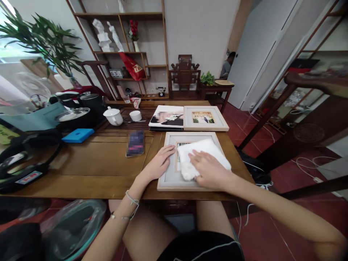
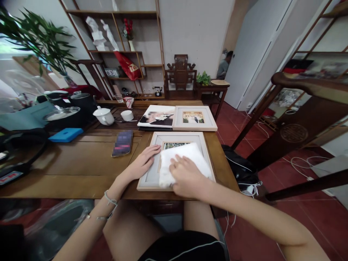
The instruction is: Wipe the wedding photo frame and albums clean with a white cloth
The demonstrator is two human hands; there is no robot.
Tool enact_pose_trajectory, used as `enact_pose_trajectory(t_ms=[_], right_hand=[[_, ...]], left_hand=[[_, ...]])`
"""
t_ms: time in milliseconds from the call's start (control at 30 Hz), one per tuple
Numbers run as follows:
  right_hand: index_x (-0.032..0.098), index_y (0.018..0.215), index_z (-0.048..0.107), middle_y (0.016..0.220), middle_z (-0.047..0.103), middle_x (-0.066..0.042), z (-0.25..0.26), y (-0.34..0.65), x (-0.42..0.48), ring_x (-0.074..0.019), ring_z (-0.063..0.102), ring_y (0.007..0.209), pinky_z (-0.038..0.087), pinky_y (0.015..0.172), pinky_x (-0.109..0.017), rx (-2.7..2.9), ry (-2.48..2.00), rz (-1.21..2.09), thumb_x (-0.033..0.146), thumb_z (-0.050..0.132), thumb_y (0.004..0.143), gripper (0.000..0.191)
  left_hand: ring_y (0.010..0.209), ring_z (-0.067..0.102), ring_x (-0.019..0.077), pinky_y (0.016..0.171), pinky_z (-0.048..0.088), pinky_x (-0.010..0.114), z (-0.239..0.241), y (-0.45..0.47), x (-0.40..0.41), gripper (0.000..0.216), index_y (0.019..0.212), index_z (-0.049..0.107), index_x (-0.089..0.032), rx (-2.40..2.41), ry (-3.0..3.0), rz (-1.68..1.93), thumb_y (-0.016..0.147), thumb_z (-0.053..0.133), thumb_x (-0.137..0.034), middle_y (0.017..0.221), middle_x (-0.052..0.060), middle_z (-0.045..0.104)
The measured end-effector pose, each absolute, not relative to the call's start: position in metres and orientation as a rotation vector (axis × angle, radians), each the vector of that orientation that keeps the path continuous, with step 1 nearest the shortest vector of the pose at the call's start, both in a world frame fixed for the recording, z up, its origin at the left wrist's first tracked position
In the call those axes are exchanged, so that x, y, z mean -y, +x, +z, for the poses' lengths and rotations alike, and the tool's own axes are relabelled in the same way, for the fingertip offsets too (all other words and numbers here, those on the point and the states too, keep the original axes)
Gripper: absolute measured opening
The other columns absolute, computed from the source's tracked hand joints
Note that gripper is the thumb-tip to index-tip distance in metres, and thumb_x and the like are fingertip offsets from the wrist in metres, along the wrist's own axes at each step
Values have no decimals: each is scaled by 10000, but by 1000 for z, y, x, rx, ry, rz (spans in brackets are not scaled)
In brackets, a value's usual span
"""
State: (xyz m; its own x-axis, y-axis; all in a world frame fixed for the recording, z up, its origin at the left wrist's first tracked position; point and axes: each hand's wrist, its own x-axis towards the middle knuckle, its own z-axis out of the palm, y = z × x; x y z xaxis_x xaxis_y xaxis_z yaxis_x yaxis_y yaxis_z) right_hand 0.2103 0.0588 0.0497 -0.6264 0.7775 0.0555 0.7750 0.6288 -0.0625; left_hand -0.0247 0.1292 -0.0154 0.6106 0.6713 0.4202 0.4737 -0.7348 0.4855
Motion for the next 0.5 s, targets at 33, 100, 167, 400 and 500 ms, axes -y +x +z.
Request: enact_pose_trajectory(t_ms=[33,100,167,400,500], right_hand=[[81,1129,611,1296,548,-192,51,206,-43,-311,456,1241,330,1041,-462,2777,-1291,71,205,541,669,482],[63,1110,614,1308,530,-215,54,198,-16,-324,436,1257,336,1041,-457,2803,-1223,77,228,561,661,481],[42,1096,615,1319,510,-238,56,194,1,-338,415,1271,327,1050,-457,2827,-1187,27,249,569,672,474],[-1,1120,605,1373,444,-260,43,211,-43,-357,313,1333,240,1091,-480,2711,-1516,-365,171,556,671,483],[5,1123,606,1396,420,-252,37,231,-85,-374,280,1344,212,1089,-508,2604,-1645,-511,181,557,682,478]], left_hand=[[1344,356,235,1142,283,498,-15,-24,-129,450,1301,493,-150,-923,2512,851,870,376,-97,1405,122,449],[1347,349,239,1146,271,508,-14,-24,-128,471,1338,454,-156,-925,2508,842,877,371,-106,1417,120,438],[1358,332,236,1151,258,512,-12,-23,-127,489,1375,410,-168,-929,2502,826,891,357,-120,1443,108,413],[1388,274,211,1171,234,457,-9,-23,-127,455,1394,397,-150,-957,2502,716,952,309,-213,1472,90,386],[1384,281,209,1169,238,458,-8,-23,-127,452,1396,397,-159,-967,2508,703,963,308,-251,1466,87,398]])
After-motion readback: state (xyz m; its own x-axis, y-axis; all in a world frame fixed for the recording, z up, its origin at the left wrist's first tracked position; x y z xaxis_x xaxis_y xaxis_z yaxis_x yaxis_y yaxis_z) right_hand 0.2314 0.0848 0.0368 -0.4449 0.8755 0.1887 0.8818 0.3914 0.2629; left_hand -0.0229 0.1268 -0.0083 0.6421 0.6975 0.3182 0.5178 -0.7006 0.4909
